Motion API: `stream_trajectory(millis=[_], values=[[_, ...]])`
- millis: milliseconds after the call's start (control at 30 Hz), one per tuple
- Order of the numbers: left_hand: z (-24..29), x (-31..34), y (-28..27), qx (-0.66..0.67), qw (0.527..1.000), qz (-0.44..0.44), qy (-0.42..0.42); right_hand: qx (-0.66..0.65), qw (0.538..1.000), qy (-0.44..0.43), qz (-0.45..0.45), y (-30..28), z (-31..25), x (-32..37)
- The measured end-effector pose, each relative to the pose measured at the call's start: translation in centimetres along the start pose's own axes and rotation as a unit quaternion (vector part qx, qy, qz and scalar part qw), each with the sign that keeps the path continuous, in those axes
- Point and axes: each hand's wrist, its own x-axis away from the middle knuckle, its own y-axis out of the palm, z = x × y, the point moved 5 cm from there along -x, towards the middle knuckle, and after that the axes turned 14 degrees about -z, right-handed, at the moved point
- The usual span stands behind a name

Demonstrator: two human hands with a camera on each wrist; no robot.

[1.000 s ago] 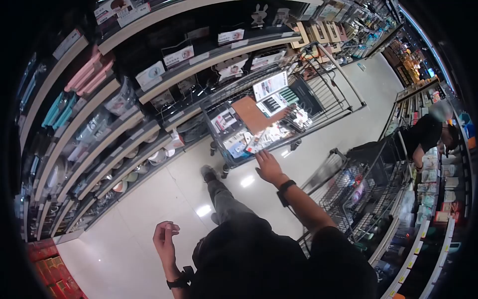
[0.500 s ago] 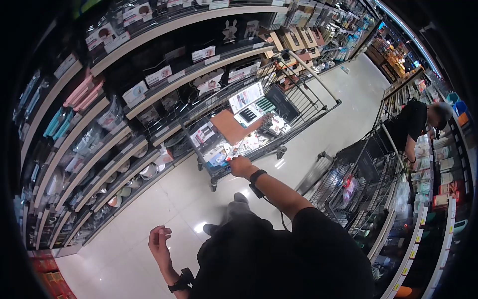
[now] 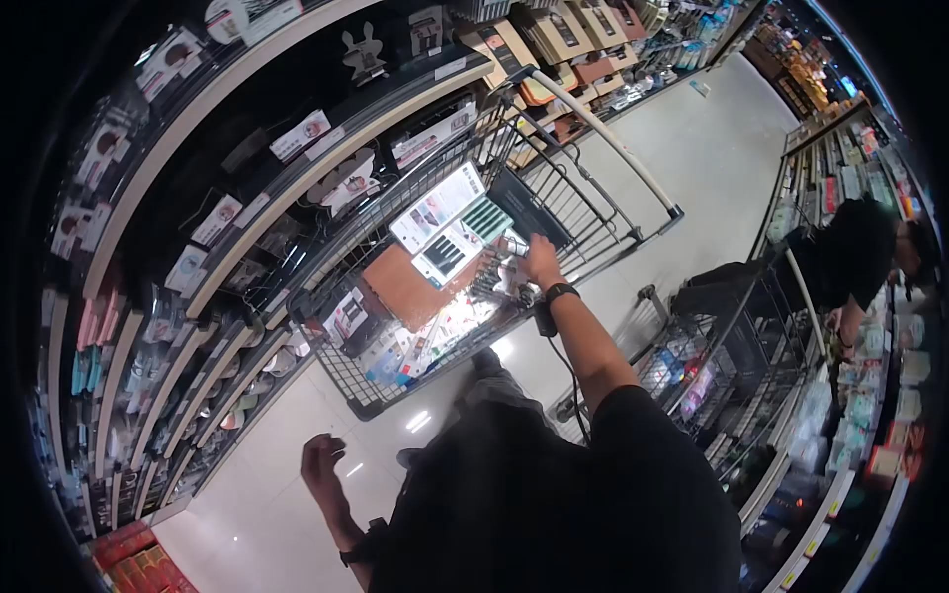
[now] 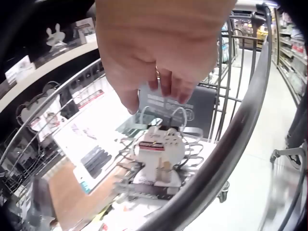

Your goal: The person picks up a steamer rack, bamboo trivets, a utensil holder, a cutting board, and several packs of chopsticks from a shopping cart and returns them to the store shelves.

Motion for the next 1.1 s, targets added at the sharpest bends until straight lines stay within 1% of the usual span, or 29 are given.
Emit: stream_trajectory(millis=[33, 100, 133, 167, 200, 233, 300, 367, 433, 467, 500, 567, 600, 633, 667, 700, 733, 767, 833, 900, 933, 967, 1000, 1033, 1067, 1100], values=[[1.0, -0.9, 2.6, -0.005, 0.999, -0.033, -0.017, 0.002, 1.0, 0.0, 0.001, 0.2, 1.7, -1.2], [2.9, -1.9, 7.2, -0.066, 0.992, -0.097, -0.036, 0.019, 0.999, -0.019, -0.03, 0.8, 3.4, -3.0], [3.5, -2.0, 8.5, -0.065, 0.993, -0.086, -0.048, 0.01, 0.993, -0.028, -0.11, 1.2, 3.4, -3.6], [4.0, -2.1, 9.9, -0.072, 0.99, -0.113, -0.048, 0.0, 0.981, -0.04, -0.189, 1.6, 3.0, -4.3], [4.5, -2.2, 11.0, -0.082, 0.985, -0.142, -0.045, -0.017, 0.97, -0.064, -0.236, 2.3, 2.9, -5.3], [4.7, -2.3, 11.7, -0.086, 0.986, -0.132, -0.053, -0.021, 0.966, -0.071, -0.246, 2.9, 2.9, -6.4], [5.0, -2.0, 12.5, -0.093, 0.984, -0.122, -0.088, 0.018, 0.957, -0.072, -0.28, 4.1, 3.1, -7.4], [4.4, -1.9, 12.9, -0.082, 0.986, -0.116, -0.086, 0.008, 0.959, -0.068, -0.276, 4.1, 3.6, -7.5], [4.4, -2.0, 13.0, -0.068, 0.989, -0.111, -0.075, -0.012, 0.932, -0.08, -0.354, 4.3, 3.3, -7.8], [4.4, -2.1, 13.2, -0.066, 0.99, -0.107, -0.071, -0.036, 0.927, -0.129, -0.351, 4.0, 2.6, -7.9], [4.6, -2.3, 13.6, -0.062, 0.99, -0.106, -0.071, -0.032, 0.926, -0.134, -0.35, 3.4, 1.9, -7.7], [4.9, -2.6, 14.2, -0.056, 0.991, -0.1, -0.067, -0.121, 0.888, -0.162, -0.412, 2.2, -1.0, -6.6], [5.0, -2.8, 14.7, -0.061, 0.99, -0.108, -0.07, -0.127, 0.897, -0.19, -0.378, 0.9, -2.4, -5.9], [5.1, -3.0, 15.1, -0.067, 0.988, -0.116, -0.073, -0.125, 0.897, -0.194, -0.377, -0.4, -3.5, -5.3], [5.1, -3.4, 15.4, -0.066, 0.985, -0.153, -0.053, -0.149, 0.886, -0.223, -0.378, -1.9, -4.9, -4.5], [5.2, -3.7, 15.6, -0.067, 0.985, -0.153, -0.046, -0.172, 0.875, -0.251, -0.376, -3.7, -6.4, -3.7], [5.2, -4.0, 16.2, -0.039, 0.984, -0.166, -0.043, -0.177, 0.871, -0.28, -0.364, -5.6, -8.0, -2.3], [5.1, -4.3, 16.7, -0.008, 0.983, -0.178, -0.038, -0.208, 0.856, -0.297, -0.368, -7.7, -9.8, -0.4], [4.9, -4.8, 16.8, 0.005, 0.984, -0.178, -0.013, -0.198, 0.828, -0.372, -0.369, -11.9, -14.3, 4.4], [5.1, -4.9, 16.4, 0.065, 0.99, -0.123, 0.011, -0.143, 0.81, -0.44, -0.359, -14.4, -17.9, 9.0], [4.7, -4.8, 16.4, 0.089, 0.987, -0.135, 0.004, -0.117, 0.799, -0.493, -0.323, -15.5, -19.4, 11.4], [4.1, -4.3, 15.9, 0.091, 0.988, -0.127, 0.01, -0.094, 0.783, -0.545, -0.284, -16.3, -20.7, 13.7], [3.0, -3.9, 15.7, 0.146, 0.98, -0.132, -0.017, -0.097, 0.762, -0.567, -0.298, -16.2, -21.7, 15.6], [2.2, -3.8, 15.7, 0.199, 0.969, -0.143, -0.041, -0.085, 0.75, -0.59, -0.287, -17.0, -22.9, 18.0], [1.6, -3.2, 15.4, 0.206, 0.967, -0.144, -0.043, -0.047, 0.737, -0.625, -0.253, -16.4, -23.3, 19.4], [2.2, -2.5, 15.5, 0.211, 0.967, -0.142, -0.031, -0.007, 0.739, -0.64, -0.21, -16.2, -23.7, 21.0]])
